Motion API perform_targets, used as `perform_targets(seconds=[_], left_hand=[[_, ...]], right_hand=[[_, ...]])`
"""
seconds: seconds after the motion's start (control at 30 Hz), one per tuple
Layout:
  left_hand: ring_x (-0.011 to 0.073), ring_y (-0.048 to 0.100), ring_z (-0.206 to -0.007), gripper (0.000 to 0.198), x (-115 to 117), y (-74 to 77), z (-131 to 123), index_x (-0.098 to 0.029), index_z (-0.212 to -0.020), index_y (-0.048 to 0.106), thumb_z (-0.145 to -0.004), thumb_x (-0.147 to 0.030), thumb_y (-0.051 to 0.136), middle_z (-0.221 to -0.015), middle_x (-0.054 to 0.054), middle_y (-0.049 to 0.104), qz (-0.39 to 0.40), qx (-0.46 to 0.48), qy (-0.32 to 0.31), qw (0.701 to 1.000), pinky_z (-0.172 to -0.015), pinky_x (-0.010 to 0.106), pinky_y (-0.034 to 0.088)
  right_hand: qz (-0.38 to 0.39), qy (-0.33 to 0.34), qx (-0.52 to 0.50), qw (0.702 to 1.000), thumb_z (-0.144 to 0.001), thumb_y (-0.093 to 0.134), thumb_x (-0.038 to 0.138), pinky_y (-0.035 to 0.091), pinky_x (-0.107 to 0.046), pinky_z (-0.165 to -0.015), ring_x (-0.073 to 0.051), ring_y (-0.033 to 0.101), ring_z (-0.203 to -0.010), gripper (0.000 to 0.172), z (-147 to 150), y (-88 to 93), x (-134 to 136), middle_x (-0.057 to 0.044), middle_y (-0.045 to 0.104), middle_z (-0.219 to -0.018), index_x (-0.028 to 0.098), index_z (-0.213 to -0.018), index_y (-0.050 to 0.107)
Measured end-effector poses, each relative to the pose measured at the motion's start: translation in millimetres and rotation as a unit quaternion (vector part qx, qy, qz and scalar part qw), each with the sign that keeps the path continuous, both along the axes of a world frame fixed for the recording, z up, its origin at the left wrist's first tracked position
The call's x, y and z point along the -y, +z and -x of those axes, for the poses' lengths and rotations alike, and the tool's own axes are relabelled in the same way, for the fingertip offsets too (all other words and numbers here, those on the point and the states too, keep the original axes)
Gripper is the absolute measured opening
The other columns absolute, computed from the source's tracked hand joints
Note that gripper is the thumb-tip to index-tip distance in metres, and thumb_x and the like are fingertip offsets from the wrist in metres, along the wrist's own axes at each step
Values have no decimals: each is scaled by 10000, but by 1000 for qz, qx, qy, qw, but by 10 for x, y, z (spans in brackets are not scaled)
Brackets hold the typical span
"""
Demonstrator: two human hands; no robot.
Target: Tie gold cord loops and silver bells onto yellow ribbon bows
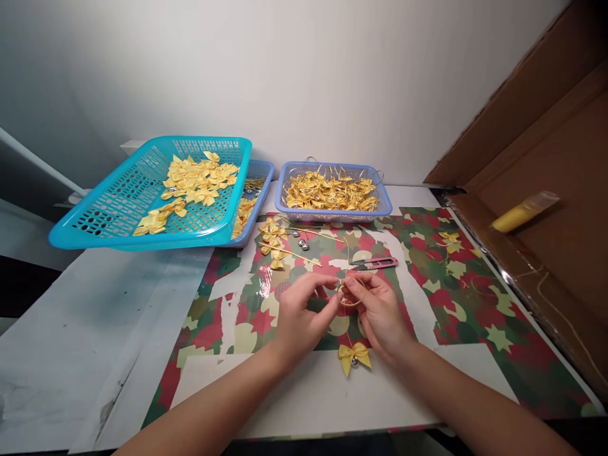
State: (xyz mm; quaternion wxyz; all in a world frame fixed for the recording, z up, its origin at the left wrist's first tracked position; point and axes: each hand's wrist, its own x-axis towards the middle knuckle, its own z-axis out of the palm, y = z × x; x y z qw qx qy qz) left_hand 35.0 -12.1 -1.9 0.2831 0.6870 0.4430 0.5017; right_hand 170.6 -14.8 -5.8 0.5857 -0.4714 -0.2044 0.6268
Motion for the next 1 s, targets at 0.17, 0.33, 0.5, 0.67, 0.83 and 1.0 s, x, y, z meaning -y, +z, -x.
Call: perform_targets(seconds=[0.17, 0.33, 0.5, 0.67, 0.83, 1.0], left_hand=[[143, 620, -687, 94, -8, -22, 4, -200, -888, 689, -805, -156, 683, -749, 21, 706, -56, -20, -7, 998, -598, 255, 514], [154, 648, -696, 49, -23, -36, 15, -209, -845, 709, -812, -179, 688, -750, 25, 721, -75, -24, 11, 997, -622, 277, 534], [154, 642, -672, 34, -29, -32, 23, -199, -819, 715, -799, -174, 703, -722, 26, 728, -86, -27, 12, 996, -606, 278, 524], [146, 641, -660, 43, -31, -32, 24, -196, -815, 715, -792, -161, 709, -717, 20, 725, -97, -18, 17, 995, -597, 266, 522], [143, 645, -656, 37, -36, -25, 27, -208, -803, 712, -802, -176, 695, -713, 13, 722, -96, -22, 22, 995, -596, 260, 525], [146, 620, -658, 35, -28, -24, 28, -203, -776, 676, -801, -179, 682, -701, 13, 701, -86, -37, 21, 995, -596, 262, 500]], right_hand=[[-34, 20, 8, 999, -608, 872, 358, 543, -232, -487, -103, 614, -538, 295, 14, 0, 17, 26, 657, -663, 183, -731, 668], [-67, 36, 32, 997, -675, 834, 336, 552, -227, -549, -114, 640, -590, 223, 20, -8, 40, 14, 673, -647, 189, -731, 676], [-62, 47, 7, 997, -662, 843, 310, 535, -206, -565, -99, 639, -599, 205, 0, -21, 48, 19, 681, -650, 193, -716, 684], [-40, 52, 1, 998, -620, 863, 315, 508, -204, -547, -94, 626, -576, 230, -15, -26, 59, 18, 687, -660, 190, -713, 695], [-22, 56, -2, 998, -599, 870, 321, 505, -215, -565, -99, 618, -591, 238, -17, -10, 54, 14, 694, -657, 189, -706, 704], [-25, 55, 15, 998, -607, 863, 344, 504, -227, -553, -111, 621, -581, 246, -16, -13, 48, 8, 693, -644, 188, -692, 692]])
